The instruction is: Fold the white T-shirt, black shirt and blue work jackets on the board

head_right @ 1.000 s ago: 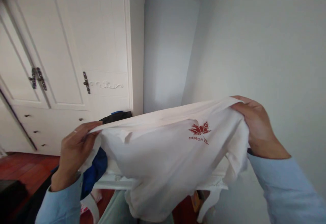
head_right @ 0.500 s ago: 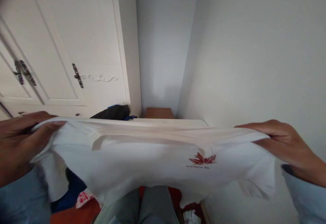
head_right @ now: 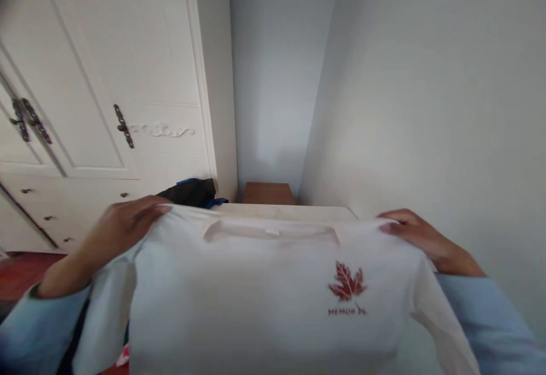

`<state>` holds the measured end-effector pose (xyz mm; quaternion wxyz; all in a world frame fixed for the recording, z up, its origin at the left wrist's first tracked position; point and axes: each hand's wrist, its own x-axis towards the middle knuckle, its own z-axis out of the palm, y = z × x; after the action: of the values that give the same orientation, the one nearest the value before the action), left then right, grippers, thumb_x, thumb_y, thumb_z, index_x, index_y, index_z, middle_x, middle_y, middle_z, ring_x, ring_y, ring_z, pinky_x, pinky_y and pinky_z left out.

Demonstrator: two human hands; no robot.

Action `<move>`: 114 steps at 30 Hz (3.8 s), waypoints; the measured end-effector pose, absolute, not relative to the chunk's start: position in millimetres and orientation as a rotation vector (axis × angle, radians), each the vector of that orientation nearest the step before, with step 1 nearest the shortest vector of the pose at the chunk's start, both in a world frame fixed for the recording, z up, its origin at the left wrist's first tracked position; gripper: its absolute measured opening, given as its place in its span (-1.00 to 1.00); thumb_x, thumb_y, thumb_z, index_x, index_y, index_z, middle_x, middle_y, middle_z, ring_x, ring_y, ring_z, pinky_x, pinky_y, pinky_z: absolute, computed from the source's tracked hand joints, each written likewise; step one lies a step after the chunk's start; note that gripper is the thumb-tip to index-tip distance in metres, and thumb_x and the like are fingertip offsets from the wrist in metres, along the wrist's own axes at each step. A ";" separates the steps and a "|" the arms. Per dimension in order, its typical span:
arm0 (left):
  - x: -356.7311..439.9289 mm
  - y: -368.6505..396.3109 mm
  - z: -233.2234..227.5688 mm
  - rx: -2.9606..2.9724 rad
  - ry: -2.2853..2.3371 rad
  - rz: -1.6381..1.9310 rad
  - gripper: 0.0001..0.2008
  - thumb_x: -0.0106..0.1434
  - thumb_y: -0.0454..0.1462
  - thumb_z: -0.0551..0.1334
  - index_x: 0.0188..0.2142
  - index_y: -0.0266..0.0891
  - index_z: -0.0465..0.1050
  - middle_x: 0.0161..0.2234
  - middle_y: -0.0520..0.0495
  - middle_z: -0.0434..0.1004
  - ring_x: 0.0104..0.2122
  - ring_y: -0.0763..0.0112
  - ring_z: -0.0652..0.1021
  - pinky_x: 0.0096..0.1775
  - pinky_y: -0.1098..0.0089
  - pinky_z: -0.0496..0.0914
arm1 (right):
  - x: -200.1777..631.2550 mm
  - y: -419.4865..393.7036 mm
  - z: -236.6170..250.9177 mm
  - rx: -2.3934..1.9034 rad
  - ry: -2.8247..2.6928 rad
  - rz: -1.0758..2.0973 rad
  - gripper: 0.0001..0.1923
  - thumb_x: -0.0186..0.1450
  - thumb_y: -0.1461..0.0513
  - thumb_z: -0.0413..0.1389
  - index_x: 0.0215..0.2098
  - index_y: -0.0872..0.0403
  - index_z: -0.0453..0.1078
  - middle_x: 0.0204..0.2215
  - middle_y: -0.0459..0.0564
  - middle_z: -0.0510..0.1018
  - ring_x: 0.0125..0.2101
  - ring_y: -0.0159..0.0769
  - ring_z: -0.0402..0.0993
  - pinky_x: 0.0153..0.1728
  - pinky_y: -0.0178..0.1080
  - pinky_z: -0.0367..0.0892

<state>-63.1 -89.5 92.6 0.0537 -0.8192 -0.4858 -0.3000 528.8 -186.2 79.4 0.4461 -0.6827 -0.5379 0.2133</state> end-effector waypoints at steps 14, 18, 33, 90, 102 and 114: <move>46.0 53.0 -98.9 -2.629 -1.421 -0.285 -0.53 0.47 -0.16 -0.09 0.25 -0.31 0.26 0.28 -0.35 0.27 0.32 0.08 0.23 0.30 0.01 0.11 | 502.6 31.2 -117.8 -1.995 -1.794 -0.068 -0.63 0.32 0.15 -0.03 -0.07 0.13 0.50 -0.08 0.24 0.55 -0.04 -0.02 0.48 0.07 0.01 0.33; 39.2 59.7 -113.0 -2.658 -1.436 -0.313 -0.45 0.46 -0.03 -0.08 0.22 -0.35 0.31 0.26 -0.39 0.31 0.32 0.03 0.24 0.26 0.01 0.19 | 500.8 31.5 -130.4 -1.798 -2.027 -0.087 -0.56 0.37 0.04 -0.04 0.03 0.11 0.45 -0.03 0.19 0.54 0.02 -0.04 0.45 0.11 -0.01 0.33; 2.4 70.8 -136.4 -2.577 -1.615 -0.169 -0.37 0.44 0.01 -0.10 0.30 -0.36 0.21 0.34 -0.37 0.17 0.34 0.03 0.20 0.29 0.05 0.14 | 555.9 29.3 -162.5 -1.804 -2.152 -0.158 -0.50 0.44 0.04 -0.15 0.06 0.16 0.44 0.11 0.28 0.49 0.16 0.00 0.38 0.22 0.09 0.26; 52.0 61.3 -118.6 -2.758 -1.353 -0.905 -0.59 0.41 -0.21 -0.06 -0.05 -0.19 0.55 -0.01 -0.19 0.61 0.12 0.18 0.50 0.16 0.07 0.34 | 495.0 -45.8 -146.3 -1.944 -2.037 -0.188 -0.35 0.43 -0.04 -0.17 0.33 0.15 0.14 0.26 0.25 0.34 0.27 0.05 0.23 0.25 0.15 0.17; 83.4 36.2 -137.1 -2.936 -1.196 -0.237 -0.34 0.41 0.08 -0.05 0.34 -0.24 0.17 0.36 -0.29 0.13 0.36 0.11 0.14 0.32 0.02 0.03 | 611.4 -97.9 -158.0 -2.205 -2.100 -0.171 -0.49 0.41 0.10 -0.11 0.21 0.15 0.34 0.25 0.23 0.35 0.27 -0.07 0.24 0.22 0.04 0.24; 88.5 70.0 -143.9 -2.980 -1.154 -0.218 -0.31 0.40 0.11 -0.08 0.36 -0.20 0.12 0.38 -0.26 0.08 0.38 0.13 0.11 0.33 0.04 -0.02 | 656.8 -57.6 -145.7 -2.216 -2.314 -0.042 -0.44 0.40 0.10 -0.15 0.31 0.06 0.25 0.31 0.16 0.28 0.31 -0.08 0.18 0.22 0.04 0.24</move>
<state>88.5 70.0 -143.9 -0.0305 -0.9299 -0.3601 -0.0680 656.8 -57.6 -145.7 -0.0315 -0.6913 -0.7218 -0.0131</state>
